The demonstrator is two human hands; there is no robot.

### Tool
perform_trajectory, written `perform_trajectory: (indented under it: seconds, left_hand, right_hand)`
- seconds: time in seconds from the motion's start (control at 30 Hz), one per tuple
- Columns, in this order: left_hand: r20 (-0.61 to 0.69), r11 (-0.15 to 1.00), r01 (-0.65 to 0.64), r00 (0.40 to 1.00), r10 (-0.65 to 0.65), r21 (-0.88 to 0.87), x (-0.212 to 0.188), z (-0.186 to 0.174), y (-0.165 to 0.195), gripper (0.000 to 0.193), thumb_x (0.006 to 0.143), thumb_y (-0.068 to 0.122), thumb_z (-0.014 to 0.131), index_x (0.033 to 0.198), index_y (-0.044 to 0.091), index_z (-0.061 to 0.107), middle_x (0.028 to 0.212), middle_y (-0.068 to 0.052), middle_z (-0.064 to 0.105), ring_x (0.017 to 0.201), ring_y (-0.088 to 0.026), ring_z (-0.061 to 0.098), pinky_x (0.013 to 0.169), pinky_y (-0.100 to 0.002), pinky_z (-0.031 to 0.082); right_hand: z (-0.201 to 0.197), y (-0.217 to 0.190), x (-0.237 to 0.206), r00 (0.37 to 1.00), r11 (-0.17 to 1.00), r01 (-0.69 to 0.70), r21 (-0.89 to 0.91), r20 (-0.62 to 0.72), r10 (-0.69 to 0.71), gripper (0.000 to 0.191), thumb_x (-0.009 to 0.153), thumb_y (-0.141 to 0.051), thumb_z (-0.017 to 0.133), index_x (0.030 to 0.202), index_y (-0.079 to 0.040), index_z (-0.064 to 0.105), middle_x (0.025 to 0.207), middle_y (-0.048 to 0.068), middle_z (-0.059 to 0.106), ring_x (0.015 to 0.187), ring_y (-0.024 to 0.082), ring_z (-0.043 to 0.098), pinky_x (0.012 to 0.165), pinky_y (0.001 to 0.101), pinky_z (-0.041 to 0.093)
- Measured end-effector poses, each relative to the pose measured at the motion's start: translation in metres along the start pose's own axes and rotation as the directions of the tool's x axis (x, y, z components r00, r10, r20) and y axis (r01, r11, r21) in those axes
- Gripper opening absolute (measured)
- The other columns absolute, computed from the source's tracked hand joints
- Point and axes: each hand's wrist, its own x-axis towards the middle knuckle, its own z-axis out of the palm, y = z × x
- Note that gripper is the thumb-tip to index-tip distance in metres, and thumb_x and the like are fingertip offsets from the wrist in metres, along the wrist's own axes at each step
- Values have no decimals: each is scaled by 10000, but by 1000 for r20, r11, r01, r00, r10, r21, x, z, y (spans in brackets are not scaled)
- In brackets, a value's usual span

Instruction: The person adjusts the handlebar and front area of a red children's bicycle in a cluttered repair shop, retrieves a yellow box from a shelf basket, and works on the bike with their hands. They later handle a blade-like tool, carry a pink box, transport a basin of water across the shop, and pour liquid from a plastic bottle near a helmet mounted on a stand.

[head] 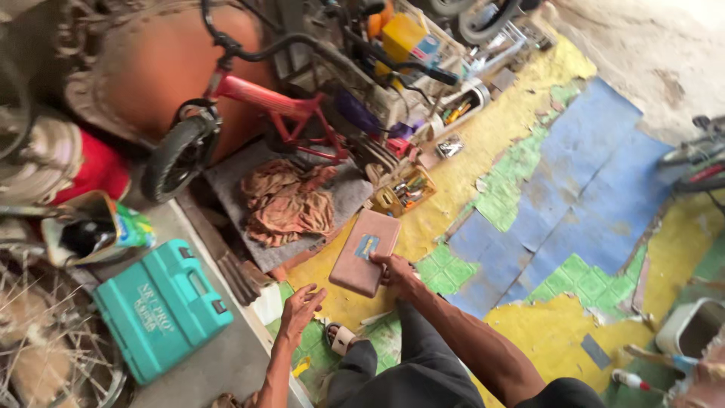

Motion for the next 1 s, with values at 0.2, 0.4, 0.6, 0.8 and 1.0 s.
perform_trajectory:
  seconds: [0.2, 0.4, 0.6, 0.8, 1.0]
  left_hand:
    - [30, 996, 15, 999, -18, 93, 15, 61, 19, 758, 796, 436, 814, 1399, 29, 599, 1069, -105, 759, 791, -126, 661, 666, -280, 510]
    - [93, 989, 23, 995, -36, 143, 47, 174, 64, 775, 784, 436, 823, 1395, 14, 599, 1053, -102, 769, 756, -122, 661, 630, -278, 510]
    - [164, 983, 13, 986, -44, 182, 93, 325, 114, 744, 802, 429, 822, 1368, -7, 613, 1045, -129, 779, 757, -147, 680, 665, -277, 538]
    - [211, 996, 7, 977, -26, 94, 117, 414, 131, 682, 803, 412, 811, 1314, -14, 668, 1077, -112, 765, 803, -139, 692, 729, -290, 561]
    - [218, 996, 25, 975, -44, 86, 141, 446, 124, 620, 857, 381, 794, 1310, -22, 665, 1059, -153, 755, 780, -160, 647, 714, -319, 545]
  right_hand:
    - [-61, -26, 2, 994, 985, -26, 168, -101, 43, 421, 835, -286, 817, 1142, -40, 668, 981, 87, 715, 808, 248, 714, 708, 386, 590]
    - [-158, -77, 17, 990, 977, -32, 212, -131, 60, 415, 813, -281, 826, 1152, -95, 677, 989, 71, 700, 799, 237, 702, 706, 384, 580]
    - [-274, -147, 49, 977, 961, -31, 276, -194, 87, 452, 797, -254, 848, 1182, -103, 665, 1015, 61, 694, 831, 240, 693, 731, 406, 562]
    - [-362, -189, 71, 966, 947, 2, 321, -244, 81, 452, 786, -238, 817, 1177, -84, 650, 1048, 97, 705, 895, 281, 710, 800, 445, 581]
    - [-411, -208, 98, 951, 935, 3, 353, -290, 107, 433, 809, -248, 821, 1153, -44, 657, 1050, 115, 705, 918, 278, 703, 817, 441, 567]
